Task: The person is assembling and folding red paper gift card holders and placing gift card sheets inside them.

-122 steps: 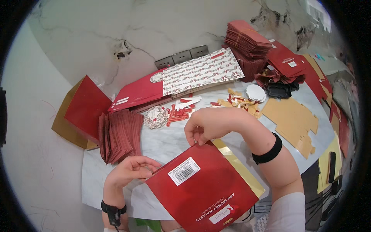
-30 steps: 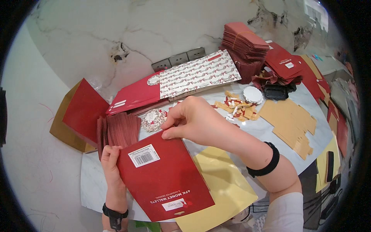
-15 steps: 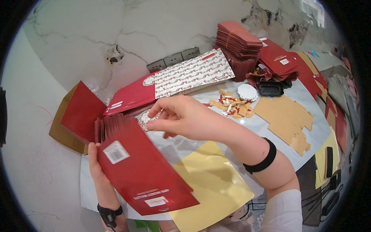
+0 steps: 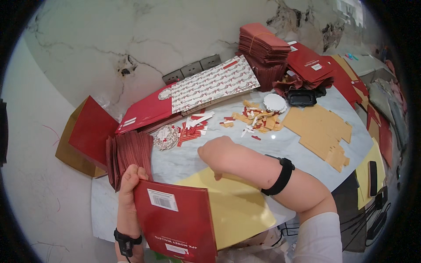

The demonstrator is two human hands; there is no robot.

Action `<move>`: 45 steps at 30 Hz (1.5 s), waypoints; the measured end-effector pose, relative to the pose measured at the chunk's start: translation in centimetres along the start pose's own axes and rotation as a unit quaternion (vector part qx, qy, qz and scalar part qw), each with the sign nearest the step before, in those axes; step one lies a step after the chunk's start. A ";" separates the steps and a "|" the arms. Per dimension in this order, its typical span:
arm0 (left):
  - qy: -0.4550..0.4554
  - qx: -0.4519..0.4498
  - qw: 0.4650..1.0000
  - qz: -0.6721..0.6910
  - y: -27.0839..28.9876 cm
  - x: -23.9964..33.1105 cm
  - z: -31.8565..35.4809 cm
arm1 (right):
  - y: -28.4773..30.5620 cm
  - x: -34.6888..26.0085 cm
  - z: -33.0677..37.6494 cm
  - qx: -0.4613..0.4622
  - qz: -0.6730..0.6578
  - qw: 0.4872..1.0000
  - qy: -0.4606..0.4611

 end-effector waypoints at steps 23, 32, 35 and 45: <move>-0.160 -0.092 0.742 -0.644 -3.4 -2.1 -0.4 | -1.3 -1.5 -0.7 0.169 0.113 0.967 0.156; -0.128 -0.098 0.747 -0.646 -2.5 -2.8 -0.5 | -2.6 -3.8 -0.2 0.203 0.183 0.940 0.204; -0.111 -0.085 0.760 -0.634 -2.1 -3.0 -0.4 | -2.8 -4.1 -0.4 0.198 0.201 0.938 0.200; -0.141 -0.082 0.799 -0.579 -1.8 -2.9 -0.6 | -2.6 -2.2 -1.6 0.220 0.180 0.941 0.184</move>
Point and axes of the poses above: each hand's wrist, its own z-axis away from the middle knuckle, its own y-axis out of the back of the hand, x = y × z, the point moved 1 cm from there along -z, towards the middle knuckle, and after that the axes turned 8 degrees about -z, right-handed, at the moved point
